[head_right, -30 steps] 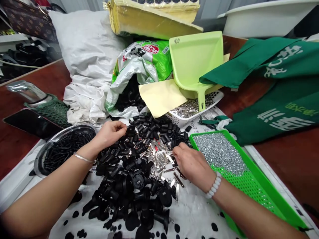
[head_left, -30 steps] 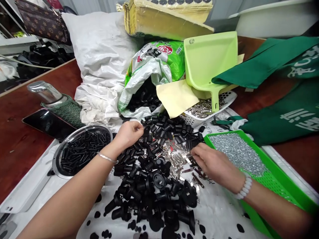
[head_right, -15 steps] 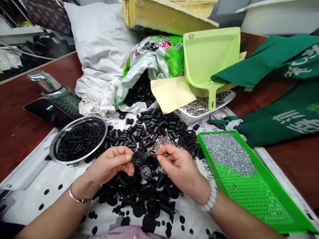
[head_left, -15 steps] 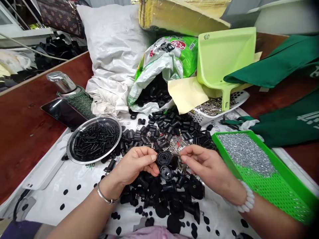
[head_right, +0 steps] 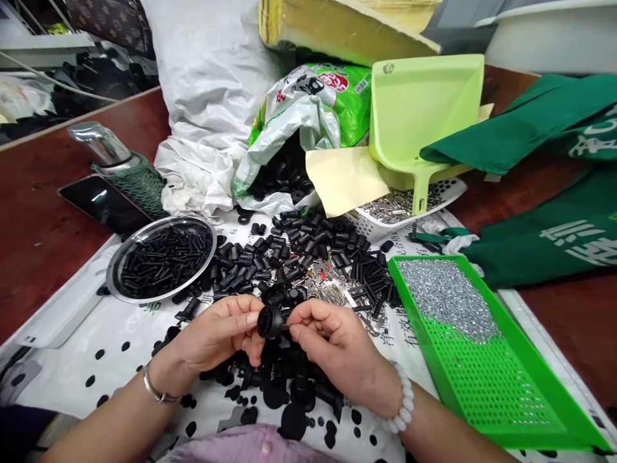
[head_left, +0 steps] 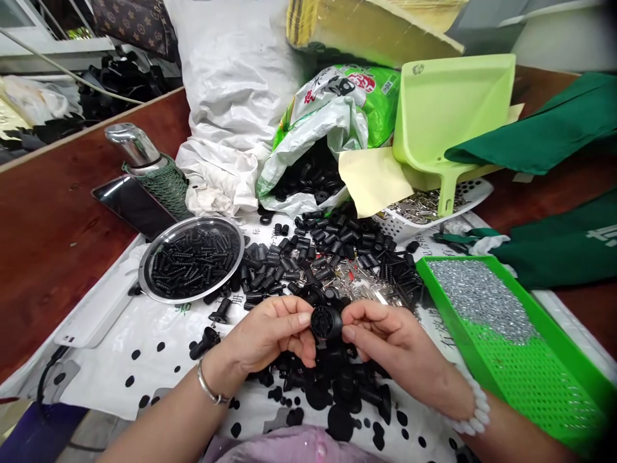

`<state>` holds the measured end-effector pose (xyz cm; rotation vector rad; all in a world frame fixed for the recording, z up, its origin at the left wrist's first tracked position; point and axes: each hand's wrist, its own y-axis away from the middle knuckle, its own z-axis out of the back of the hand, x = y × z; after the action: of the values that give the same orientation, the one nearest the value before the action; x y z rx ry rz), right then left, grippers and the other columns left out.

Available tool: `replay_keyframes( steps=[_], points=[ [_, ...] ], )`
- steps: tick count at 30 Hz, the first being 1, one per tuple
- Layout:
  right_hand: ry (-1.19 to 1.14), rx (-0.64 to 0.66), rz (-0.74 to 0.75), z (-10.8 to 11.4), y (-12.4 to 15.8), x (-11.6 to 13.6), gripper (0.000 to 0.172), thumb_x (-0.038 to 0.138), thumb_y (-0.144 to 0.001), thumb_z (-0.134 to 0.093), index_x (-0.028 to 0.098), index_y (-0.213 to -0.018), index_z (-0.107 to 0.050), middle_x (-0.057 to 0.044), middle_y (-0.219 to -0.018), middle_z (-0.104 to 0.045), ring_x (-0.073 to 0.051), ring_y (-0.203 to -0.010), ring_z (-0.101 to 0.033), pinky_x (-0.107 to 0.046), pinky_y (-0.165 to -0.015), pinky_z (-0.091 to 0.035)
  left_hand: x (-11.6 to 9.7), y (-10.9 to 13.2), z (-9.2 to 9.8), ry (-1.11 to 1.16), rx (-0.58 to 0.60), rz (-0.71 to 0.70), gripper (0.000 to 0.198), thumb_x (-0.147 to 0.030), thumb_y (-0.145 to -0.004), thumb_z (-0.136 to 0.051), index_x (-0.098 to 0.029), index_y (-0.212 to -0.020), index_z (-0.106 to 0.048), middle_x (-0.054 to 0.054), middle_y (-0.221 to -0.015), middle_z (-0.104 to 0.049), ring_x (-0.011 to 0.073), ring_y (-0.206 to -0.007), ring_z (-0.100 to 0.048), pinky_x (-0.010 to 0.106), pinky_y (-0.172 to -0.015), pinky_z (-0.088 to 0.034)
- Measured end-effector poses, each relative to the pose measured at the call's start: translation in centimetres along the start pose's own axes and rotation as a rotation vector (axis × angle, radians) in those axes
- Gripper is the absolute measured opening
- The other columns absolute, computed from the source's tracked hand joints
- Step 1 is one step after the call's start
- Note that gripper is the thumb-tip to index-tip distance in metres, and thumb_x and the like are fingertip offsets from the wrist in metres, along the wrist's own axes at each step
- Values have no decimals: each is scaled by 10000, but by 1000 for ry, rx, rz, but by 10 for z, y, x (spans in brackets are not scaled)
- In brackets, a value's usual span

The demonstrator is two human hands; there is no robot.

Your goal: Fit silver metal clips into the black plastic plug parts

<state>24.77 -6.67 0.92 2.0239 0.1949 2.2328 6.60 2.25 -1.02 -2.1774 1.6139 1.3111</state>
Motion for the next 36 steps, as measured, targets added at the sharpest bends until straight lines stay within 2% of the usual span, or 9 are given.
replay_keyframes(
  steps=[4,8,11,15,18,24,28,31,36],
  points=[
    [-45,-39,48,-2,2,-2,78,246,-794,-573,174,-773,-595,40,-561,-519,-67,-465,-450,-170,-433,-344,0,0,-2,4,9,-35,288,-344,-708,-714,-89,-769,-596,52,-582,-655,119,-468,-630,189,-487,-530],
    [-148,-32,16,-3,2,-5,86,251,-795,-582,167,-778,-592,23,-621,-565,-58,-461,-464,-169,-434,-343,1,-2,-5,43,31,-21,268,-331,-711,-708,-87,-750,-603,58,-699,-666,109,-471,-629,185,-471,-524],
    [-191,-33,-20,-3,2,-6,106,269,-791,-584,163,-781,-588,17,-632,-574,-59,-459,-469,-171,-434,-345,3,-1,-7,34,13,-28,250,-331,-739,-678,-94,-758,-600,50,-673,-660,107,-465,-621,182,-465,-510],
    [-51,-207,-16,5,3,-7,113,275,-765,-590,163,-756,-601,37,-525,-521,-77,-457,-466,-177,-438,-366,2,2,-10,-109,-114,-116,241,-339,-784,-630,-104,-785,-581,32,-549,-639,99,-470,-604,170,-495,-481],
    [59,-302,36,11,5,-5,116,281,-748,-597,167,-758,-613,31,-531,-522,-88,-470,-468,-185,-438,-371,1,3,-11,-219,-194,-164,240,-352,-796,-617,-119,-807,-562,25,-556,-649,98,-497,-604,171,-513,-463],
    [-48,-89,-51,11,5,-8,104,271,-753,-599,168,-745,-613,21,-585,-556,-73,-452,-443,-186,-417,-331,5,3,-13,-325,-143,-174,228,-344,-834,-575,-116,-846,-567,27,-595,-652,95,-534,-604,177,-542,-458],
    [-243,9,-74,9,3,-15,110,274,-772,-627,164,-776,-615,15,-625,-577,-64,-471,-456,-183,-446,-332,7,3,-13,-217,-89,-116,247,-357,-811,-601,-113,-835,-573,29,-582,-643,102,-506,-602,191,-525,-478],
    [-281,-5,-55,5,4,-21,127,284,-776,-647,160,-785,-629,5,-640,-588,-69,-481,-464,-191,-457,-346,8,3,-14,-105,-61,-69,281,-376,-764,-649,-103,-790,-584,29,-562,-628,102,-466,-594,189,-494,-488],
    [-259,-150,36,-7,8,-28,103,282,-801,-648,188,-843,-639,-6,-714,-625,-83,-530,-502,-198,-504,-401,16,0,-17,73,-16,-98,210,-311,-805,-600,-102,-786,-605,44,-667,-641,92,-464,-600,177,-465,-497]
  ],
)
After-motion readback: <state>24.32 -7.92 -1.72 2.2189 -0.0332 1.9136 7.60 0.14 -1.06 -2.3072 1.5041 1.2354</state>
